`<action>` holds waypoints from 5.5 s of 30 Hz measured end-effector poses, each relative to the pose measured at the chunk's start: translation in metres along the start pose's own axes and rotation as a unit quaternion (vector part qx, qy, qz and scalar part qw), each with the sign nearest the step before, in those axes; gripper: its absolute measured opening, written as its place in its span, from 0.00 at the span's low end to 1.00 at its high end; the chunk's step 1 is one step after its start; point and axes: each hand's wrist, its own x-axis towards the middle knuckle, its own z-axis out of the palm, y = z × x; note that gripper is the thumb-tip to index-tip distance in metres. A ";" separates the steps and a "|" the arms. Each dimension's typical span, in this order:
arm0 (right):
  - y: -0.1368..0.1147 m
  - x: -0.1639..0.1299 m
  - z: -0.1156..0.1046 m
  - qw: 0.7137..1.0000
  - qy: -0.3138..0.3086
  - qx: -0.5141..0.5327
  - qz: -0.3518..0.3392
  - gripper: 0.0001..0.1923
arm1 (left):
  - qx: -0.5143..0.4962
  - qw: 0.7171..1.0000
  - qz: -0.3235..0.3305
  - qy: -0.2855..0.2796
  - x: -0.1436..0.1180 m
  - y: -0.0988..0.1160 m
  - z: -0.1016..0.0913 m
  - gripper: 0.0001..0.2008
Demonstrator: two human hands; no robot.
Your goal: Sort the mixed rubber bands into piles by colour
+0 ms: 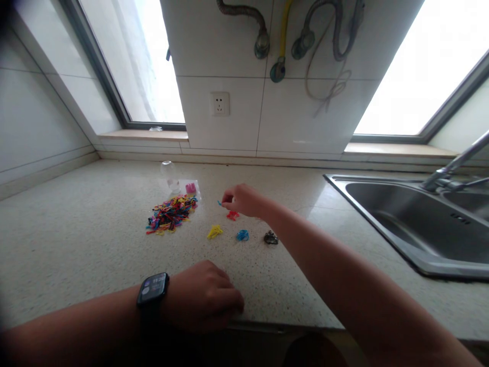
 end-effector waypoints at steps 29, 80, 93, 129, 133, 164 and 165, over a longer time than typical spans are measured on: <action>0.020 -0.093 -0.005 0.887 0.109 0.445 0.056 0.15 | -0.033 0.999 -0.009 -0.019 0.002 0.005 -0.006 0.06; 0.066 -0.101 -0.026 0.988 0.110 -0.094 0.048 0.09 | -0.027 0.999 -0.015 -0.015 0.001 0.005 -0.005 0.06; 0.126 -0.103 -0.007 0.985 0.043 0.037 0.160 0.13 | -0.021 1.000 -0.012 -0.005 -0.001 0.006 -0.003 0.06; 0.129 -0.102 -0.008 0.988 0.026 0.023 0.153 0.14 | 0.239 0.858 -0.455 0.006 -0.081 -0.135 -0.083 0.20; 0.130 -0.102 -0.008 0.987 0.027 0.025 0.155 0.14 | 0.263 0.852 -0.454 -0.009 -0.079 -0.132 -0.084 0.20; 0.131 -0.103 -0.008 0.987 0.024 0.025 0.155 0.13 | 0.261 0.861 -0.437 -0.001 -0.075 -0.128 -0.087 0.17; 0.131 -0.103 -0.008 0.987 0.024 0.021 0.156 0.13 | 0.255 0.863 -0.437 0.007 -0.075 -0.128 -0.087 0.17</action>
